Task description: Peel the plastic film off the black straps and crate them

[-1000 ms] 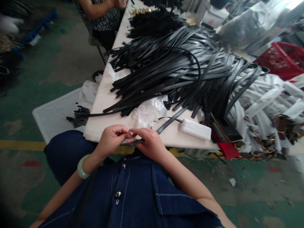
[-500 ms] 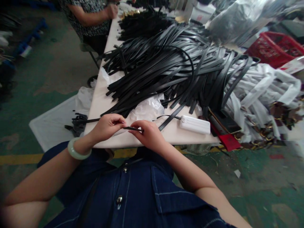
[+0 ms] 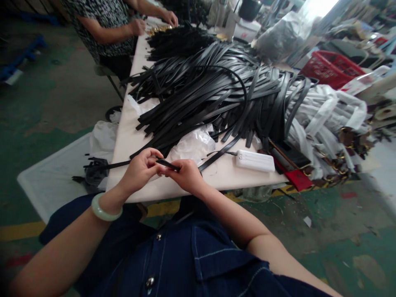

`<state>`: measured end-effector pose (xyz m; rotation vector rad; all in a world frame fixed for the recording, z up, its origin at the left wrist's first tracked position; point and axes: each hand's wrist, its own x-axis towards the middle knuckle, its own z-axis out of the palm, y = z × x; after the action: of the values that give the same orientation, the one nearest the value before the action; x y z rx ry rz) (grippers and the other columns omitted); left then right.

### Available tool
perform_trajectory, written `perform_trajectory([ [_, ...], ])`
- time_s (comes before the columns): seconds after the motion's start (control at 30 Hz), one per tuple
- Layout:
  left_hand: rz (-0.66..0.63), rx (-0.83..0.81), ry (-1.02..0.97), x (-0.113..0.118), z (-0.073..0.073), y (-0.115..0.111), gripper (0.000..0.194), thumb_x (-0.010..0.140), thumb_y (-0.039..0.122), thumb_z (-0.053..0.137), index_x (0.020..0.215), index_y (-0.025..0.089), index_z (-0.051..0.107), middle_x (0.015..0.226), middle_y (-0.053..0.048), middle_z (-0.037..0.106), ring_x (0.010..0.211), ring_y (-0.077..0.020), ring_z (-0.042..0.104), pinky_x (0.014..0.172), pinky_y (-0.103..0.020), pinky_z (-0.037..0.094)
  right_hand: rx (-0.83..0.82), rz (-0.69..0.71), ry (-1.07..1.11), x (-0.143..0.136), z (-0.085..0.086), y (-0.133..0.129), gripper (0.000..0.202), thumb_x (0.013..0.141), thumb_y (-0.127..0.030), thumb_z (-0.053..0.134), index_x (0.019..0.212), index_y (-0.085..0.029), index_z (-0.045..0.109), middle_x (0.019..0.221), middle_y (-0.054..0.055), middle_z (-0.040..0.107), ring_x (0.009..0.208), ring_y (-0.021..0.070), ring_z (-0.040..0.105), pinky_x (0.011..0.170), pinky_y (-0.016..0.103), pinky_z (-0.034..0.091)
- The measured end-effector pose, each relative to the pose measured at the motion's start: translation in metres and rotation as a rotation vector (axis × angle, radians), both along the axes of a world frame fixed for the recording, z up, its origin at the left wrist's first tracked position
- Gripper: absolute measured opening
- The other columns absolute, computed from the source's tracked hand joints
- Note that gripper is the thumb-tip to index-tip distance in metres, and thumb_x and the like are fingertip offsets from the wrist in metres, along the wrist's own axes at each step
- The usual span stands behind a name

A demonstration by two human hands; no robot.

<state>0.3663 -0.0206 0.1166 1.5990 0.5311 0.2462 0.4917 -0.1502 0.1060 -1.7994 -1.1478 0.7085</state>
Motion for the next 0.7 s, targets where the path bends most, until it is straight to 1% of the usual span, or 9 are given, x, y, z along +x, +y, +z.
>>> perform_trajectory([
  [0.07, 0.004, -0.074, -0.001, -0.003, -0.001, 0.006, 0.039, 0.072, 0.029, 0.074, 0.1, 0.016, 0.051, 0.068, 0.0, 0.067, 0.063, -0.015, 0.064, 0.06, -0.023, 0.047, 0.045, 0.013, -0.04, 0.005, 0.005, 0.006, 0.028, 0.082, -0.039, 0.067, 0.069, -0.014, 0.073, 0.056, 0.0, 0.061, 0.052, 0.0085, 0.049, 0.052, 0.021, 0.032],
  [0.13, 0.002, -0.074, 0.008, -0.008, -0.001, 0.014, 0.039, 0.068, 0.033, 0.078, 0.094, 0.014, 0.055, 0.073, -0.002, 0.068, 0.068, -0.0157, 0.064, 0.062, -0.024, 0.047, 0.101, 0.027, -0.092, 0.014, 0.015, 0.016, 0.031, 0.082, -0.038, 0.066, 0.064, -0.013, 0.069, 0.054, 0.001, 0.059, 0.05, 0.0083, 0.047, 0.051, 0.021, 0.031],
  [0.2, 0.0, 0.016, 0.012, -0.013, 0.0, 0.022, 0.029, 0.07, 0.033, 0.076, 0.086, 0.013, 0.061, 0.076, -0.004, 0.068, 0.07, -0.0159, 0.063, 0.065, -0.026, 0.047, 0.13, 0.076, -0.09, 0.025, 0.023, 0.029, 0.034, 0.083, -0.039, 0.065, 0.061, -0.012, 0.067, 0.053, 0.001, 0.056, 0.049, 0.008, 0.045, 0.049, 0.022, 0.03],
  [0.27, 0.032, 0.199, 0.003, -0.019, 0.0, 0.029, 0.018, 0.075, 0.031, 0.069, 0.076, 0.013, 0.065, 0.079, -0.006, 0.067, 0.075, -0.0167, 0.062, 0.071, -0.027, 0.047, 0.121, 0.18, -0.061, 0.033, 0.024, 0.042, 0.036, 0.084, -0.041, 0.063, 0.063, -0.012, 0.068, 0.051, 0.0, 0.053, 0.047, 0.0074, 0.042, 0.047, 0.022, 0.028],
  [0.37, 0.143, 0.463, 0.081, -0.024, 0.0, 0.033, 0.012, 0.077, 0.024, 0.061, 0.071, 0.014, 0.065, 0.075, -0.004, 0.066, 0.074, -0.0163, 0.06, 0.069, -0.027, 0.045, 0.105, 0.299, -0.029, 0.041, 0.008, 0.056, 0.037, 0.085, -0.043, 0.062, 0.067, -0.012, 0.07, 0.052, -0.001, 0.052, 0.047, 0.0069, 0.039, 0.047, 0.022, 0.027],
  [0.43, 0.175, 0.537, 0.186, -0.024, -0.001, 0.033, 0.013, 0.079, 0.023, 0.057, 0.072, 0.015, 0.065, 0.067, -0.002, 0.064, 0.064, -0.0146, 0.057, 0.063, -0.025, 0.042, 0.112, 0.324, 0.054, 0.045, -0.008, 0.061, 0.037, 0.083, -0.044, 0.064, 0.069, -0.011, 0.071, 0.055, 0.0, 0.054, 0.049, 0.0068, 0.04, 0.048, 0.022, 0.028],
  [0.5, 0.165, 0.576, 0.263, -0.023, -0.003, 0.031, 0.016, 0.081, 0.023, 0.054, 0.073, 0.015, 0.065, 0.061, 0.0, 0.062, 0.058, -0.0137, 0.055, 0.06, -0.025, 0.04, 0.09, 0.349, 0.193, 0.048, -0.023, 0.061, 0.038, 0.081, -0.047, 0.066, 0.071, -0.01, 0.072, 0.058, 0.001, 0.056, 0.048, 0.0064, 0.04, 0.047, 0.021, 0.028],
  [0.57, 0.131, 0.625, 0.298, -0.02, -0.003, 0.03, 0.018, 0.082, 0.022, 0.051, 0.072, 0.016, 0.065, 0.061, -0.001, 0.061, 0.058, -0.014, 0.055, 0.061, -0.025, 0.04, 0.038, 0.369, 0.319, 0.051, -0.031, 0.06, 0.038, 0.077, -0.048, 0.07, 0.082, -0.011, 0.074, 0.06, 0.0, 0.057, 0.047, 0.0058, 0.04, 0.045, 0.02, 0.028],
  [0.7, 0.003, 0.707, 0.316, -0.011, -0.007, 0.032, 0.022, 0.083, 0.02, 0.045, 0.075, 0.016, 0.066, 0.069, -0.002, 0.065, 0.066, -0.0159, 0.058, 0.067, -0.026, 0.042, -0.031, 0.369, 0.452, 0.061, -0.036, 0.059, 0.045, 0.072, -0.05, 0.074, 0.093, -0.01, 0.073, 0.061, -0.001, 0.057, 0.047, 0.0053, 0.039, 0.043, 0.019, 0.03],
])
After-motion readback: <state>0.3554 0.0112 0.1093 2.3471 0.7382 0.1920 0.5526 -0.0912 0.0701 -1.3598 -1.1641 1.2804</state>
